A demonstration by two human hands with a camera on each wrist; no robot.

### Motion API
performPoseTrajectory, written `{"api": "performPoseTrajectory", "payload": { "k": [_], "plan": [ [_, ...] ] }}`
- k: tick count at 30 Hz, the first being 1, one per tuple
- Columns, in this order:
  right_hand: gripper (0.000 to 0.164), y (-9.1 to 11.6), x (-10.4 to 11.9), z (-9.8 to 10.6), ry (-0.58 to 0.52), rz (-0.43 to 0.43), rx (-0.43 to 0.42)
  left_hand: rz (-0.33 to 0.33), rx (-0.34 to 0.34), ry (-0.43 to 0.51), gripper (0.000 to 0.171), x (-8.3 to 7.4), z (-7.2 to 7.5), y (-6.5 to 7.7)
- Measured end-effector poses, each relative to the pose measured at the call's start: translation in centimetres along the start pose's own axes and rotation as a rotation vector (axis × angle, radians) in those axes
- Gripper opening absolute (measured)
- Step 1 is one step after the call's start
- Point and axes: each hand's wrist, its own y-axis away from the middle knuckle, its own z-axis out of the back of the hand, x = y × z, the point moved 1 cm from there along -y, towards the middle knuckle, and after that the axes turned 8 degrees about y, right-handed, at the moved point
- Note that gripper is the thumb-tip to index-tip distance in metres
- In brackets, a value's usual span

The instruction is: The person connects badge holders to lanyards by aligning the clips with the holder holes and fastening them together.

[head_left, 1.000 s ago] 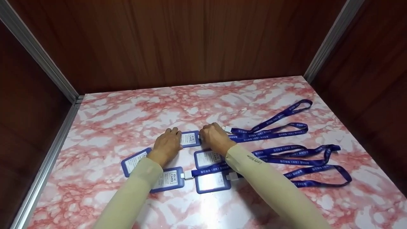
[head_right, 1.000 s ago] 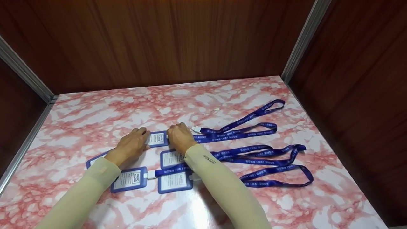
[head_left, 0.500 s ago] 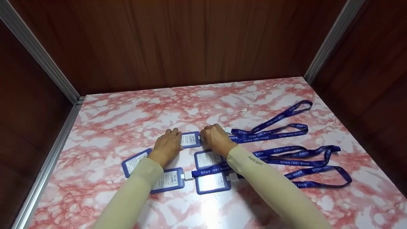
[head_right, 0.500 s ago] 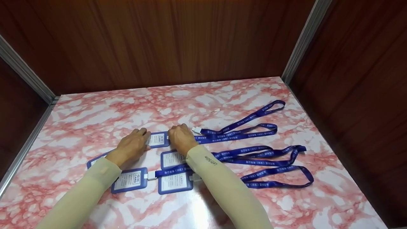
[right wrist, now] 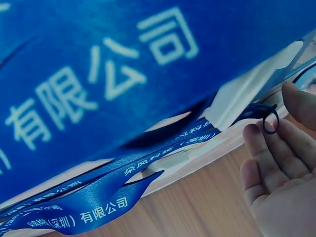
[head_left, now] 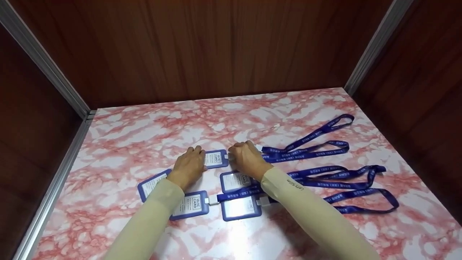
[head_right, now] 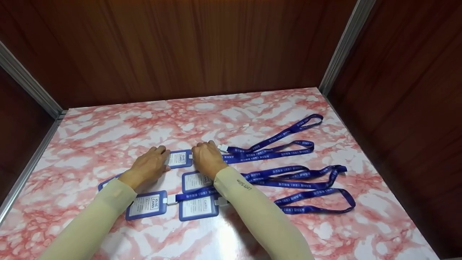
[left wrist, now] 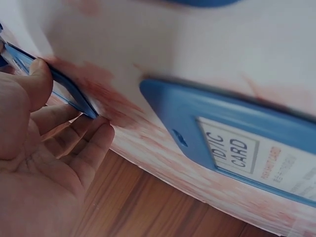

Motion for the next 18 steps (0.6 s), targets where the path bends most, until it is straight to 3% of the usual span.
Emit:
{"api": "performPoseTrajectory", "payload": {
  "k": [8, 18],
  "plan": [
    [0.019, 0.8, -0.2, 1.1, -0.076, -0.068, -0.001, -0.015, -0.049, -0.005, 0.063, 0.0, -0.4, 0.1],
    [0.029, 1.8, -0.2, 1.8, -0.057, -0.015, -0.067, -0.017, -0.055, 0.026, 0.066, 0.1, -0.6, 0.2]
  ]
}}
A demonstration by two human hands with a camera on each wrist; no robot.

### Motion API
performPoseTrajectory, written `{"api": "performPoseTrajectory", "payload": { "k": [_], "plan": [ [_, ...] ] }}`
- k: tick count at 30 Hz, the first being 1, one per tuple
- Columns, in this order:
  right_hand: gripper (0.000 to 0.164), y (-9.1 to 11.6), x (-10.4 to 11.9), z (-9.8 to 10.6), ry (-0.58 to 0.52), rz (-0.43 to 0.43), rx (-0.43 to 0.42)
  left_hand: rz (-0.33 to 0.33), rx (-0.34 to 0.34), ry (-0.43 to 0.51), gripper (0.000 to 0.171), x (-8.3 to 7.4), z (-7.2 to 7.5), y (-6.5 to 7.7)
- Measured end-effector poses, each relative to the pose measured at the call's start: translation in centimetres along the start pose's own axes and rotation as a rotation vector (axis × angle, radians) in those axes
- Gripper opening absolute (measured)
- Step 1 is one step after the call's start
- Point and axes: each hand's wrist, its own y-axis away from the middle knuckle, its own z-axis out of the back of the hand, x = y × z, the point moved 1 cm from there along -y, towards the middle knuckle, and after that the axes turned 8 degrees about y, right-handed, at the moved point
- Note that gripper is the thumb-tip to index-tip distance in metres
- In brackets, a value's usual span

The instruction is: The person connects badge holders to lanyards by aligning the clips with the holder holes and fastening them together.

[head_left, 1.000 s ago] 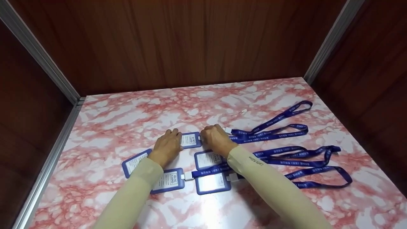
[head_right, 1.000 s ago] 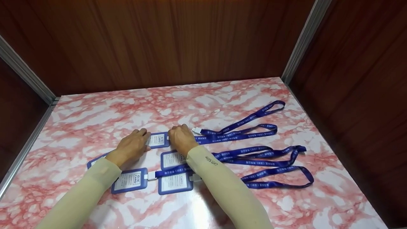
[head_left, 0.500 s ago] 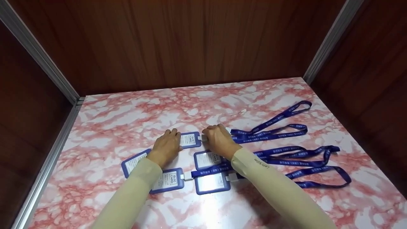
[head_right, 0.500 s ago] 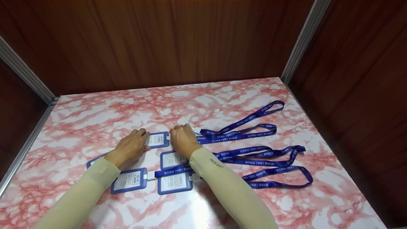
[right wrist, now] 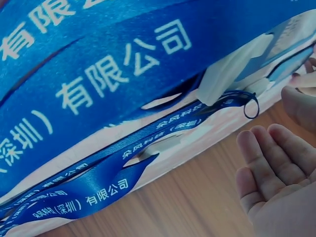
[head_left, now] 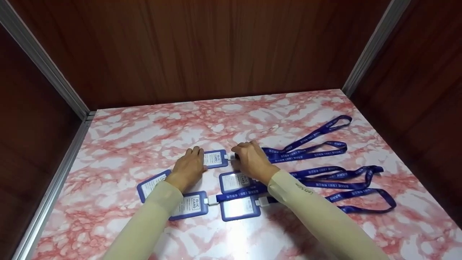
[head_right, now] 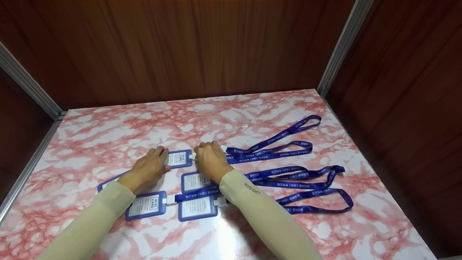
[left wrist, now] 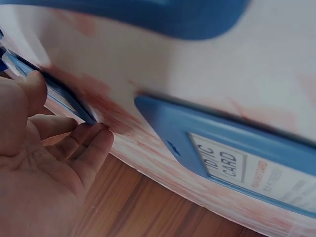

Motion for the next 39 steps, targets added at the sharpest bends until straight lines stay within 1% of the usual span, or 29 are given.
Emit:
{"api": "performPoseTrajectory", "payload": {
  "k": [4, 9, 11, 17, 22, 27, 31, 35, 39],
  "plan": [
    [0.029, 0.3, 0.1, 0.4, -0.009, 0.023, -0.034, -0.006, -0.01, 0.032, 0.068, 0.2, -0.1, 0.2],
    [0.019, 0.7, 0.0, 0.8, -0.005, 0.048, -0.072, -0.024, -0.038, 0.032, 0.069, 0.4, -0.2, 0.8],
    [0.018, 0.9, -0.2, 0.9, 0.006, 0.053, -0.082, -0.034, -0.059, 0.029, 0.069, 0.5, -0.1, 1.0],
    [0.023, 1.6, -0.6, 1.1, 0.049, 0.065, -0.111, -0.039, -0.107, 0.037, 0.069, 0.5, 0.3, 1.9],
    [0.024, 2.0, -0.5, 1.3, 0.061, 0.081, -0.136, -0.05, -0.124, 0.045, 0.071, 0.1, 0.6, 2.6],
    [0.033, 2.3, -0.3, 1.5, 0.059, 0.065, -0.106, -0.058, -0.121, 0.046, 0.073, -0.2, 0.7, 3.3],
    [0.043, 2.7, -0.2, 1.6, 0.047, 0.05, -0.084, -0.075, -0.137, 0.06, 0.073, -0.6, 0.7, 4.0],
    [0.049, 3.0, -0.3, 1.6, 0.022, 0.048, -0.103, -0.088, -0.155, 0.067, 0.074, -0.8, 0.5, 4.8],
    [0.055, 3.5, -0.4, 1.6, 0.014, 0.048, -0.122, -0.078, -0.142, 0.065, 0.076, -1.2, 0.3, 5.4]
  ]
}}
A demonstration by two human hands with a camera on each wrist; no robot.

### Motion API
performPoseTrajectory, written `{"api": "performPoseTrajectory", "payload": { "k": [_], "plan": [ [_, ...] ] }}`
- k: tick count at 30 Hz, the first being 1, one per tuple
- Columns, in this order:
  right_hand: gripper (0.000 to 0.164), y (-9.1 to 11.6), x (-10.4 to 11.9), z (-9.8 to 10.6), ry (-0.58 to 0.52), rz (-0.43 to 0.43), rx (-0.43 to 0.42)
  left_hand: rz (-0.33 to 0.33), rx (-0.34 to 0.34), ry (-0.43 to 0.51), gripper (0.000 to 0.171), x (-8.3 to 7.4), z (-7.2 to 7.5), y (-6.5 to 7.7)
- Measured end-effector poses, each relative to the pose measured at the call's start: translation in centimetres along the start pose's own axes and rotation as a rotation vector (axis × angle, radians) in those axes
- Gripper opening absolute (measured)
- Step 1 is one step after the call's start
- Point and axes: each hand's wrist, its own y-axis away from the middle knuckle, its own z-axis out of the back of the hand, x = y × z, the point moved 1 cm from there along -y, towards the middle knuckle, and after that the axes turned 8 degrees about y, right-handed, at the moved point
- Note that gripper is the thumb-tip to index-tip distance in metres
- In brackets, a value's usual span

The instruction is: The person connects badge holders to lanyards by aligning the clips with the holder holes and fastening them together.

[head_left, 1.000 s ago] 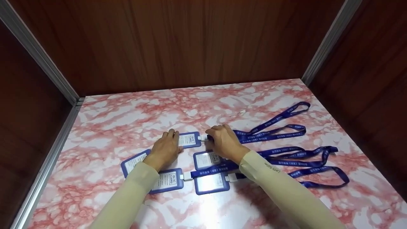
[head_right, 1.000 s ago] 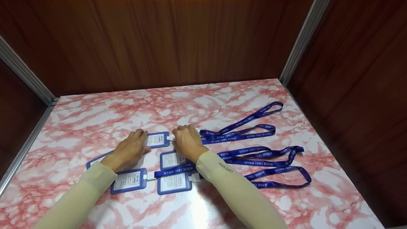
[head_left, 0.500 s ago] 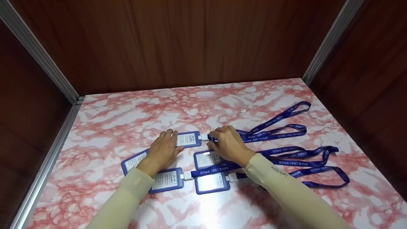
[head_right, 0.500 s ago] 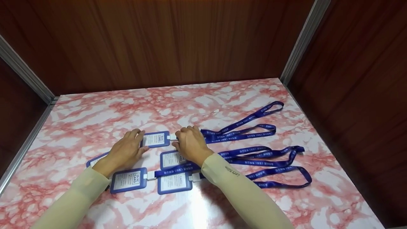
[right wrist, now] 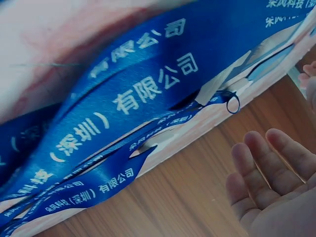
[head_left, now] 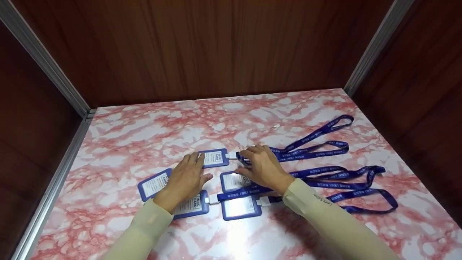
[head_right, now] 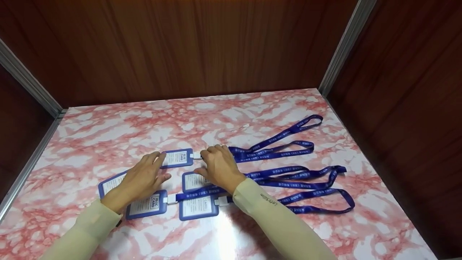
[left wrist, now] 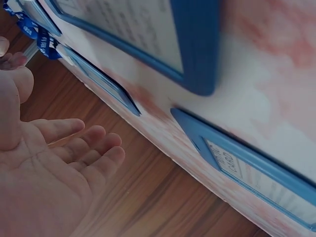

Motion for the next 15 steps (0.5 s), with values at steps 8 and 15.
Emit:
{"api": "performPoseTrajectory", "payload": {
  "k": [8, 15],
  "plan": [
    [0.062, 1.1, -0.5, 0.3, 0.013, 0.024, -0.042, -0.017, 0.003, -0.007, 0.078, 0.0, -0.4, 1.0],
    [0.063, 1.7, -0.7, 0.6, 0.029, 0.018, -0.029, -0.037, -0.028, -0.005, 0.076, 0.0, -0.4, 1.7]
  ]
}}
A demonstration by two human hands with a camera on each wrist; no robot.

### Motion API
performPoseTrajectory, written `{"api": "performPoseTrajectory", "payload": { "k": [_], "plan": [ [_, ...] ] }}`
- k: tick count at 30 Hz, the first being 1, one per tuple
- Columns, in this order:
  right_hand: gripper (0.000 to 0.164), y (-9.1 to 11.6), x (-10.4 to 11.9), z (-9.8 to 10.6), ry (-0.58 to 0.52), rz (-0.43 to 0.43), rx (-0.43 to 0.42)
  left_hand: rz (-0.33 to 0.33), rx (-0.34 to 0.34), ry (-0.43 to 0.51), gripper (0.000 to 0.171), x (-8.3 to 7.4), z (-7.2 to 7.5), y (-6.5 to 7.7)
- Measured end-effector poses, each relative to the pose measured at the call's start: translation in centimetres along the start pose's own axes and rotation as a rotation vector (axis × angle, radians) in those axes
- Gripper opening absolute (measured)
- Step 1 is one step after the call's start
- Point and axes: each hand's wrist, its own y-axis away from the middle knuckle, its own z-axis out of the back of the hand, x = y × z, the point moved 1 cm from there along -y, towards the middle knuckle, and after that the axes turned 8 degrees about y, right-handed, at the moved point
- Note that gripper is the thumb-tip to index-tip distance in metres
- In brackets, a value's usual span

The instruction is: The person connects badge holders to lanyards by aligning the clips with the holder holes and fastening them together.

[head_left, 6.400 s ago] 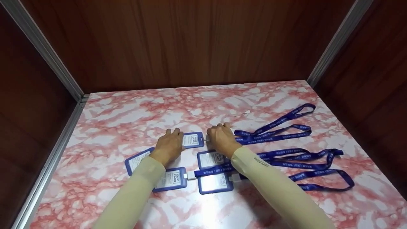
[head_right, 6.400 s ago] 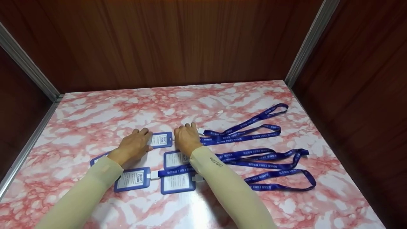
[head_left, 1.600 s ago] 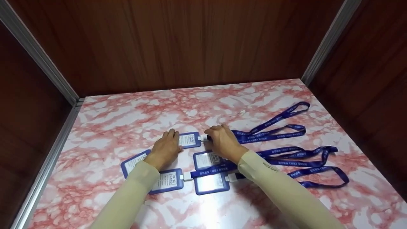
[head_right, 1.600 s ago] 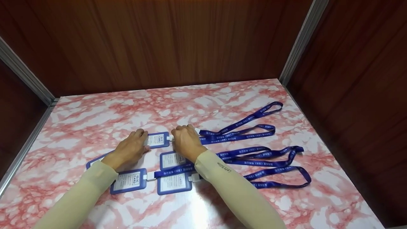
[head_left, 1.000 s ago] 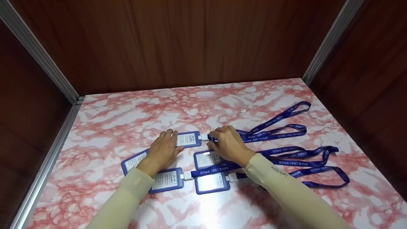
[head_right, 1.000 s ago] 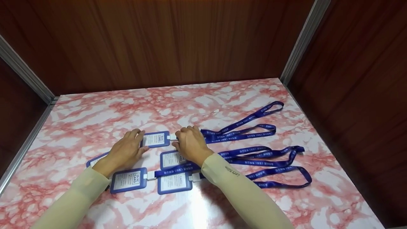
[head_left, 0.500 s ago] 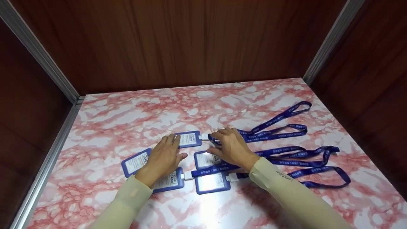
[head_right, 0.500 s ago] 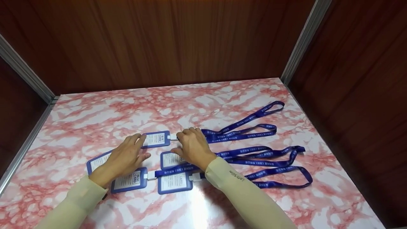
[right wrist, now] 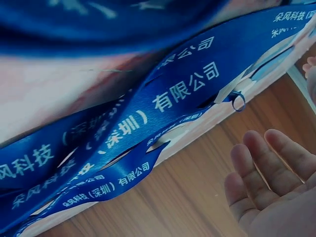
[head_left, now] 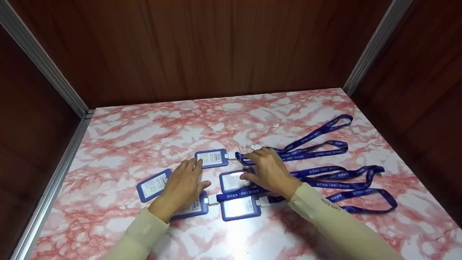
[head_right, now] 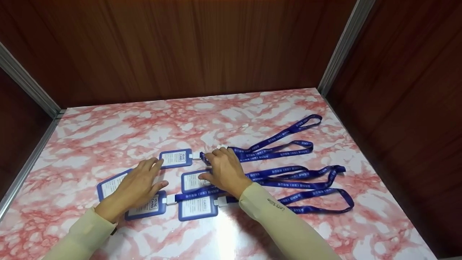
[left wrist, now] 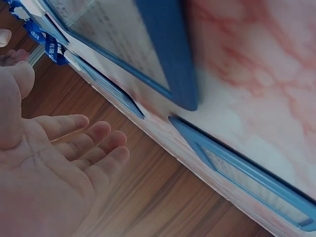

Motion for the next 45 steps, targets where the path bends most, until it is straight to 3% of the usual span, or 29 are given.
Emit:
{"api": "performPoseTrajectory", "payload": {
  "k": [10, 18, 29, 45],
  "plan": [
    [0.054, 0.5, -0.4, 0.5, 0.037, -0.033, 0.043, -0.005, 0.0, -0.009, 0.075, -0.1, -0.1, 0.7],
    [0.053, 0.3, -1.5, 0.9, 0.027, -0.059, 0.006, -0.023, -0.014, -0.043, 0.075, 0.0, 0.2, 1.5],
    [0.047, 0.0, -3.2, 0.7, 0.031, -0.087, 0.022, -0.031, -0.037, -0.032, 0.075, 0.0, 0.3, 2.3],
    [0.043, -1.4, -4.7, 0.2, 0.09, -0.152, 0.103, 0.014, 0.019, -0.032, 0.077, -0.2, 0.6, 3.2]
  ]
}}
